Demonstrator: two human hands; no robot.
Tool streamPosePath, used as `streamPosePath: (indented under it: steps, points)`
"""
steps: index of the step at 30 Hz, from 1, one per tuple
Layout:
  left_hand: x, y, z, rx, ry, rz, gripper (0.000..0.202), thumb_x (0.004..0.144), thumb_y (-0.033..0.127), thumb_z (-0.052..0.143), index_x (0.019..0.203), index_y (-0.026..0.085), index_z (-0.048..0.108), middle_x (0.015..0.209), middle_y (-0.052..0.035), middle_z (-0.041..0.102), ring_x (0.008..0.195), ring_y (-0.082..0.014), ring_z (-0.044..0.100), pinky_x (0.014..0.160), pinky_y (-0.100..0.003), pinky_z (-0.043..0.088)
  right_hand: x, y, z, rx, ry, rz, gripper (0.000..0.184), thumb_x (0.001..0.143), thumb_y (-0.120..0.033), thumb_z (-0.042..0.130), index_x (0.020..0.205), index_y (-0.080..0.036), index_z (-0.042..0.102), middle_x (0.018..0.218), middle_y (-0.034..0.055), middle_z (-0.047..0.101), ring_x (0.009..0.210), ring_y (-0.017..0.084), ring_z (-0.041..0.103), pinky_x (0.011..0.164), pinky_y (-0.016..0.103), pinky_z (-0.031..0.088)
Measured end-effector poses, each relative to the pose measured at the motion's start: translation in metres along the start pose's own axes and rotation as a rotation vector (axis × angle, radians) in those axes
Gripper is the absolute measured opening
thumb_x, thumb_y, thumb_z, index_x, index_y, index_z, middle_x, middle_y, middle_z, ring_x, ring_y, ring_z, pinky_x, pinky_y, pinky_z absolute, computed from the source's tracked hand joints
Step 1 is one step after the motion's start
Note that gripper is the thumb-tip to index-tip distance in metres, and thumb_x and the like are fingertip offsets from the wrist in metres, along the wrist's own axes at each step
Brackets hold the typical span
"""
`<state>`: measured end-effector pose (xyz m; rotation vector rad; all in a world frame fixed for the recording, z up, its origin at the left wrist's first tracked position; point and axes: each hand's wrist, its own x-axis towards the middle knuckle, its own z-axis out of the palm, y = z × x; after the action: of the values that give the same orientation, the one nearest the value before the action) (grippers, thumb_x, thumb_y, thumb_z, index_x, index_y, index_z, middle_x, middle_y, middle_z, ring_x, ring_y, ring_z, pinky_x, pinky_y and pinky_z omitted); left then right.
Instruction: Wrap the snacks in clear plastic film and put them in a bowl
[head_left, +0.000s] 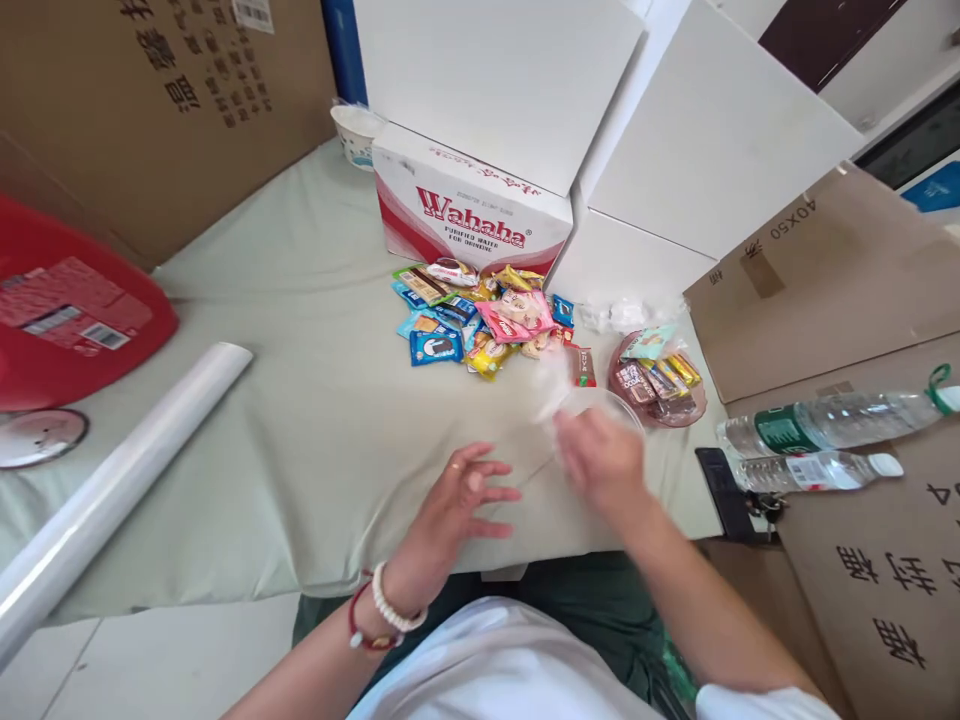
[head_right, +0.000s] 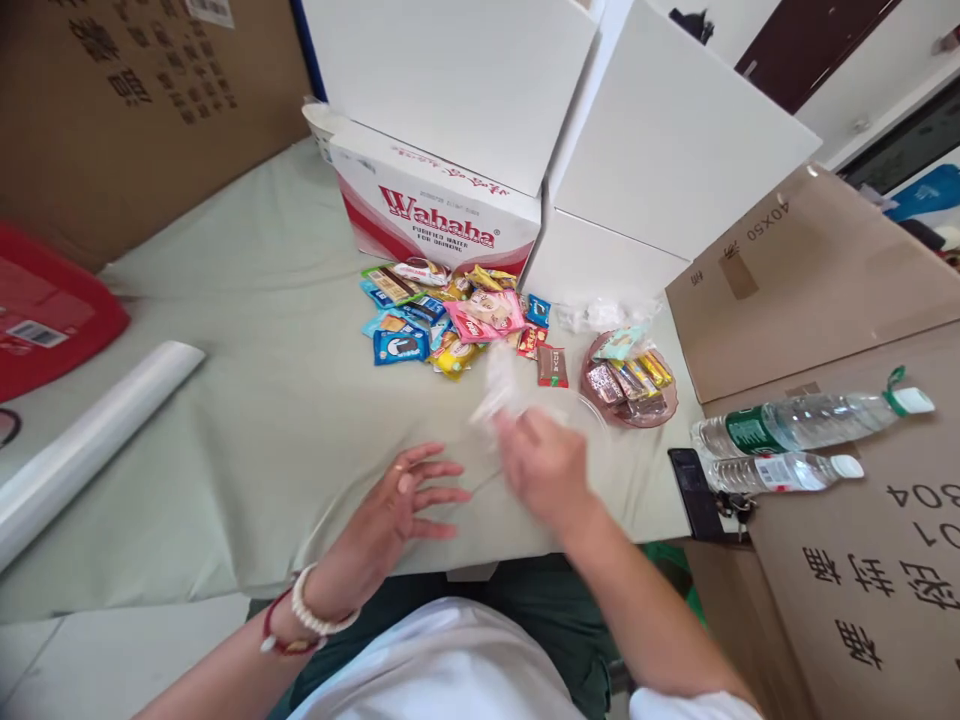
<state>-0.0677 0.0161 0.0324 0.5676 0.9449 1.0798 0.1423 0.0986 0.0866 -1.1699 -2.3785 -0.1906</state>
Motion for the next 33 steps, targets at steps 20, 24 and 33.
streamPosePath:
  steps: [20,24,33]
  points:
    - [-0.061,-0.007,-0.032,-0.319,-0.024,-0.050,0.043,0.066,0.037,0.086,0.094,0.019,0.059,0.102,-0.0080,0.073,0.060,-0.0083,0.058,0.048,-0.018,0.033,-0.094,0.009,0.017,0.180,-0.035,0.024,0.025,0.100,-0.016,0.057,0.119,-0.025,0.072,0.109,0.0057,0.077,0.087,0.021,0.068,0.080,0.036,0.058]
    - [-0.085,0.006,-0.035,-0.318,-0.178,0.067,0.035,0.072,0.027,0.088,0.098,0.020,0.066,0.115,-0.0069,0.065,0.072,-0.0092,0.061,0.056,-0.019,0.046,-0.042,-0.049,0.051,0.372,-0.146,-0.227,0.030,0.100,-0.008,0.055,0.119,-0.024,0.071,0.115,0.0082,0.076,0.084,0.020,0.062,0.075,0.034,0.057]
    - [-0.105,0.034,-0.046,0.070,0.122,0.148,0.032,0.092,0.052,0.071,0.114,0.030,0.078,0.121,-0.0104,0.071,0.082,-0.0204,0.070,0.067,-0.032,0.057,0.064,-0.141,0.129,0.739,-0.331,-0.313,0.042,0.099,-0.003,0.046,0.133,-0.019,0.066,0.155,0.0125,0.054,0.136,0.021,0.056,0.112,0.035,0.050]
